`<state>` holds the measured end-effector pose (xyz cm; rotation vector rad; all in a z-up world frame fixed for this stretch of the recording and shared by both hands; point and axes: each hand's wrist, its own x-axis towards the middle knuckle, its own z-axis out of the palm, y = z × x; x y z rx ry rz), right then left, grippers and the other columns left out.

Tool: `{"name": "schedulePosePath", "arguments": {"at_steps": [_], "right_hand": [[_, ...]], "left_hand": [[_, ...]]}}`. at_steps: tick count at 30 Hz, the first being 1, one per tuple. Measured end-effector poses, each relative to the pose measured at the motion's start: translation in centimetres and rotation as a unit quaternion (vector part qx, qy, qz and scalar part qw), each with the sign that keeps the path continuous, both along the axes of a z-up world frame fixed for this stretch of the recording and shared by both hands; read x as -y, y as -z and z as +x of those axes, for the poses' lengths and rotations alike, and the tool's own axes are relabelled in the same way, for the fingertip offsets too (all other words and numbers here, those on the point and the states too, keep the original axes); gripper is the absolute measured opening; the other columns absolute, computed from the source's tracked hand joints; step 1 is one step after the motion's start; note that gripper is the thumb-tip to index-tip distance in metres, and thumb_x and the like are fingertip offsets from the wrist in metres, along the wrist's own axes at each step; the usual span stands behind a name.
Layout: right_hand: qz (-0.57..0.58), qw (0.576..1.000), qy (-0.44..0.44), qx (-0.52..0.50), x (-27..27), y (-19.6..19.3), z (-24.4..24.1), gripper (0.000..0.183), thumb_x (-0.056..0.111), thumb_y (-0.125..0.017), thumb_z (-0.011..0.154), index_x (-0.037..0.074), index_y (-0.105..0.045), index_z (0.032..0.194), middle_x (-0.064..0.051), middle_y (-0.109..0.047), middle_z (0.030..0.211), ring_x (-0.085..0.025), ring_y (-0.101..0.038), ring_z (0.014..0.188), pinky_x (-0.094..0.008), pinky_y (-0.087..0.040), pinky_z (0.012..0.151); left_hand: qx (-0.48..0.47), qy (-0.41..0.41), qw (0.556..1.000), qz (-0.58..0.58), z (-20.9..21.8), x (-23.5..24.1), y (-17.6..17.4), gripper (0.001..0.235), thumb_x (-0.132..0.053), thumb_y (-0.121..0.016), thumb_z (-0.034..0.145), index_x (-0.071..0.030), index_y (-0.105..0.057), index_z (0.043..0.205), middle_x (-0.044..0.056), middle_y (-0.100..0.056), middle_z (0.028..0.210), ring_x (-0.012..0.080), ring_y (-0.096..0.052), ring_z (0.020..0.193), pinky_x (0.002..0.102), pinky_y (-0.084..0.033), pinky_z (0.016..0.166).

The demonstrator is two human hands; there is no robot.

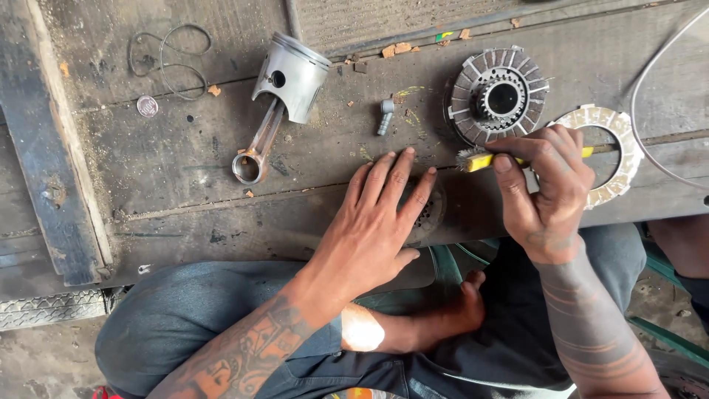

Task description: The person scrubs a circular metal clutch plate with a yellow brush while sitting on a wooden workbench. They rotate the part to clean different sections and briefly place it on the bench before resuming scrubbing.

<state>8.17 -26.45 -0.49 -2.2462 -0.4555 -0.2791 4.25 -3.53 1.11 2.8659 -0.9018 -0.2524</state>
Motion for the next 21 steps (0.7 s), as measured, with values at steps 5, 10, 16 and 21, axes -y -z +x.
{"name": "schedulePosePath", "arguments": {"at_steps": [5, 10, 16, 21], "right_hand": [[0.014, 1.0, -0.006, -0.006, 0.1, 0.1, 0.1, 0.023, 0.013, -0.056, 0.11, -0.004, -0.07, 0.104, -0.013, -0.066, 0.092, -0.028, -0.052, 0.082, -0.041, -0.034, 0.089], [0.058, 0.998, 0.003, -0.037, 0.2, -0.8, -0.2, 0.032, 0.02, -0.053, 0.111, -0.006, -0.07, 0.107, -0.015, -0.066, 0.093, -0.027, -0.052, 0.081, -0.04, -0.035, 0.089], [0.162, 0.984, 0.062, -0.032, -0.5, -2.0, -1.6, 0.047, 0.024, -0.04, 0.114, -0.01, -0.069, 0.1, -0.012, -0.045, 0.073, -0.02, -0.04, 0.069, -0.033, -0.03, 0.07], [0.142, 0.988, -0.062, 0.012, -0.4, -1.8, -2.5, 0.067, 0.047, -0.023, 0.107, -0.007, -0.063, 0.103, -0.02, -0.059, 0.087, -0.027, -0.048, 0.073, -0.039, -0.036, 0.07]], "left_hand": [[-0.013, 0.025, 0.999, -0.043, 0.1, -0.1, -0.4, 0.103, -0.055, -0.084, 0.068, -0.011, -0.044, 0.151, 0.02, -0.048, 0.145, 0.0347, -0.046, 0.129, 0.048, -0.039, 0.109], [-0.219, -0.073, 0.918, -0.323, 1.7, -0.5, -5.3, 0.097, -0.036, -0.08, 0.071, -0.011, -0.036, 0.154, 0.019, -0.044, 0.14, 0.0382, -0.049, 0.126, 0.048, -0.042, 0.112], [-0.502, -0.188, 0.382, -0.753, 1.0, -1.1, -3.5, 0.1, -0.043, -0.074, 0.08, 0.005, -0.033, 0.158, 0.022, -0.052, 0.145, 0.0316, -0.06, 0.126, 0.044, -0.057, 0.099], [-0.524, -0.193, 0.244, -0.793, 0.5, -0.2, -3.0, 0.106, -0.054, -0.067, 0.087, 0.009, -0.025, 0.161, 0.027, -0.049, 0.145, 0.0341, -0.06, 0.12, 0.045, -0.058, 0.092]]}}
